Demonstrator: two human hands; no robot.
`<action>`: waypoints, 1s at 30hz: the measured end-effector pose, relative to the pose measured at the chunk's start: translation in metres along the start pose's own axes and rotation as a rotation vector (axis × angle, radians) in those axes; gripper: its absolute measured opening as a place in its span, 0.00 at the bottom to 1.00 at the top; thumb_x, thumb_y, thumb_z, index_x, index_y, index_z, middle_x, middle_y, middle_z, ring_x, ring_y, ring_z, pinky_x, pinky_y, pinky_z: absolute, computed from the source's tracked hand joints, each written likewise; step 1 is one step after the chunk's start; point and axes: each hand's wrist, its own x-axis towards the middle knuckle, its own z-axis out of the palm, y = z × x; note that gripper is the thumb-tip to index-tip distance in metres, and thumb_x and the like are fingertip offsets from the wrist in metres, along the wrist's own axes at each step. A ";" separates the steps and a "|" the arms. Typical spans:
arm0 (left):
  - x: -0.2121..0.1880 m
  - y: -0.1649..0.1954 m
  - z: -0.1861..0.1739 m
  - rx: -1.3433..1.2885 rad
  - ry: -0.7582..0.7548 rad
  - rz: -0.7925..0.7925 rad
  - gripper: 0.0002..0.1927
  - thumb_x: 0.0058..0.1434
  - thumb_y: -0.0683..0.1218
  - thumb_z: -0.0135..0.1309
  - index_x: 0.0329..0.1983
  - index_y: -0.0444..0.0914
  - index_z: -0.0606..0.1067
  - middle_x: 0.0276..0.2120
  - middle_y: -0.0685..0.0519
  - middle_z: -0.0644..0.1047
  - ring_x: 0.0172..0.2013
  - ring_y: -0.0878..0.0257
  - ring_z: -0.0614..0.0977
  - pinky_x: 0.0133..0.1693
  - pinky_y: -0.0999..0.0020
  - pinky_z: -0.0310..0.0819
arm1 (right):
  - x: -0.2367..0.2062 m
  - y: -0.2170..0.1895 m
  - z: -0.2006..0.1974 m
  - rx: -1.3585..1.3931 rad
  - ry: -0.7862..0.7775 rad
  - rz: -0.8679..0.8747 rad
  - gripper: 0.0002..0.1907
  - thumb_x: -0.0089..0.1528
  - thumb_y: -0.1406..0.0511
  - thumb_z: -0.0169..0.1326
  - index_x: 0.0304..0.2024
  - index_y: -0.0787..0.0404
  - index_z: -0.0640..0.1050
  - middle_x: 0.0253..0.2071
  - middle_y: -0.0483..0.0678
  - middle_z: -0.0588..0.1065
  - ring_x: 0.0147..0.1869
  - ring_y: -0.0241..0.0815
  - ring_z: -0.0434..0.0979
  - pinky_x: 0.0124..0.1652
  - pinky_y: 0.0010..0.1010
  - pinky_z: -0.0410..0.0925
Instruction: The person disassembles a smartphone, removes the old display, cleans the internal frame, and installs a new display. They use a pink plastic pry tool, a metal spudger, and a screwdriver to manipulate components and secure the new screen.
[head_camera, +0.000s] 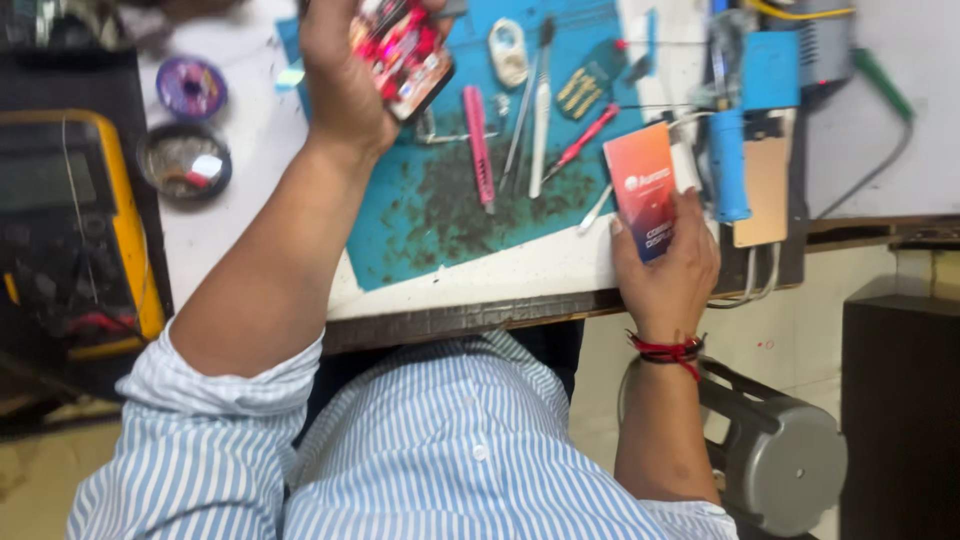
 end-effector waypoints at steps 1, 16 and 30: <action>-0.002 0.003 0.002 -0.015 0.024 -0.080 0.19 0.72 0.55 0.51 0.48 0.33 0.76 0.38 0.45 0.80 0.40 0.56 0.83 0.45 0.61 0.82 | 0.000 0.006 0.003 -0.013 0.050 -0.012 0.30 0.61 0.58 0.66 0.59 0.71 0.74 0.58 0.67 0.76 0.57 0.68 0.77 0.56 0.50 0.69; -0.050 0.096 0.050 -0.108 0.380 0.102 0.23 0.70 0.54 0.50 0.58 0.33 0.68 0.41 0.44 0.75 0.45 0.50 0.80 0.53 0.42 0.76 | -0.019 -0.140 -0.003 0.399 -0.063 -0.691 0.22 0.61 0.69 0.58 0.58 0.64 0.74 0.57 0.56 0.78 0.63 0.55 0.78 0.65 0.47 0.67; -0.201 0.026 0.015 0.066 0.491 -0.197 0.23 0.73 0.46 0.41 0.68 0.31 0.61 0.55 0.44 0.74 0.54 0.54 0.77 0.56 0.53 0.71 | 0.005 -0.127 0.006 1.290 -0.620 -0.055 0.19 0.66 0.65 0.58 0.58 0.65 0.77 0.56 0.54 0.79 0.58 0.44 0.79 0.58 0.34 0.71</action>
